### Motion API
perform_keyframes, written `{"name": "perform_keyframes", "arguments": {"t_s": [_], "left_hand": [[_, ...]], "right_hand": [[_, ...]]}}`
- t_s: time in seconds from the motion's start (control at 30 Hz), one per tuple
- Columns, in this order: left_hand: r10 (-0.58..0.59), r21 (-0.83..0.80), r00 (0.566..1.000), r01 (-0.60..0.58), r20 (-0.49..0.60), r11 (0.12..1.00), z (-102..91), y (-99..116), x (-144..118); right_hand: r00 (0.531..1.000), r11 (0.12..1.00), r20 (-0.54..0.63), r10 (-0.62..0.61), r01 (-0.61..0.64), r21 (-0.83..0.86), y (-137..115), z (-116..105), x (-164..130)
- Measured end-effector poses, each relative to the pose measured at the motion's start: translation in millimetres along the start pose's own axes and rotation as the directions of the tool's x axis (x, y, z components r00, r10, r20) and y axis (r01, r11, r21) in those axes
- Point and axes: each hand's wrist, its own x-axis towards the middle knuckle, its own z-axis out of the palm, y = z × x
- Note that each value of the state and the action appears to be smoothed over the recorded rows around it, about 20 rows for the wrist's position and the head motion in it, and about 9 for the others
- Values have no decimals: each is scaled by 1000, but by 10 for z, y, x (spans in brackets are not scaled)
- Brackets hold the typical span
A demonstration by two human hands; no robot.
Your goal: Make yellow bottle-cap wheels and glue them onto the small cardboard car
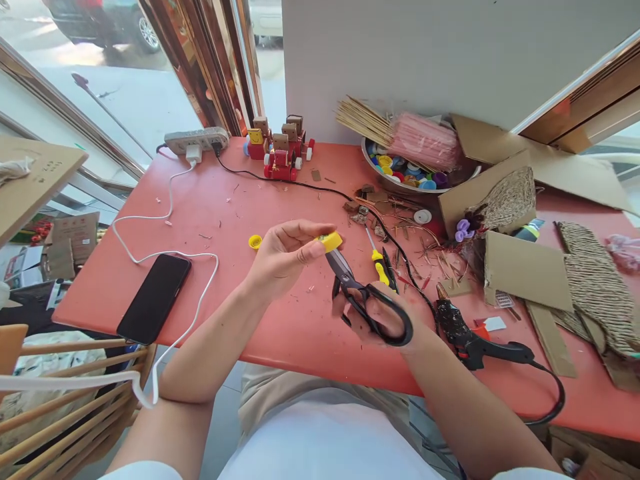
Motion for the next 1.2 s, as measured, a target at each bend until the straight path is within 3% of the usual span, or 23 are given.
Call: {"name": "perform_keyframes", "arguments": {"t_s": [0.07, 0.13, 0.27, 0.37, 0.5, 0.6, 0.67, 0.8, 0.97, 1.1, 1.17, 1.2], "left_hand": [[-4, -28, 1000, 4, -28, 1000, 29, -6, 3], [0, -46, 998, -3, -58, 999, 54, -23, 13], [38, -28, 993, -42, -113, 999, 8, -90, 81], [113, 47, 972, -105, -206, 993, -177, -114, 180], [272, 114, 898, -248, -346, 962, -511, -67, 305], [283, 183, 897, -232, -338, 955, -642, -34, 353], [288, 261, 912, -214, -291, 941, -640, -35, 364], [347, 548, 926, -215, -147, 808, -531, -74, 348], [379, 851, 922, -264, 83, 455, -482, -132, 300], [417, 917, 882, -332, 220, 219, -500, -169, 275], [445, 910, 844, -394, 300, 132, -492, -185, 262], [452, 898, 823, -429, 345, 96, -482, -192, 255]], "right_hand": [[984, 974, -145, -99, 66, -215, -15, 16, -17], [946, 882, -245, -212, 78, -464, -26, 24, -34], [892, 622, -328, -311, -70, -780, -41, 18, -36], [894, 432, -371, -250, -240, -869, -101, 46, -3], [908, 168, -404, -107, -384, -908, -209, 133, 53], [921, -4, -388, -24, -388, -921, -240, 195, 79], [924, -70, -382, 7, -381, -922, -240, 234, 85], [929, -108, -370, 3, -367, -924, -237, 316, 67], [935, -72, -355, 18, -352, -933, -240, 368, -15], [957, 90, -262, -120, -253, -963, -247, 300, -48], [928, 216, -222, -300, -161, -963, -259, 219, -3], [888, 277, -219, -404, -109, -955, -265, 170, 39]]}}
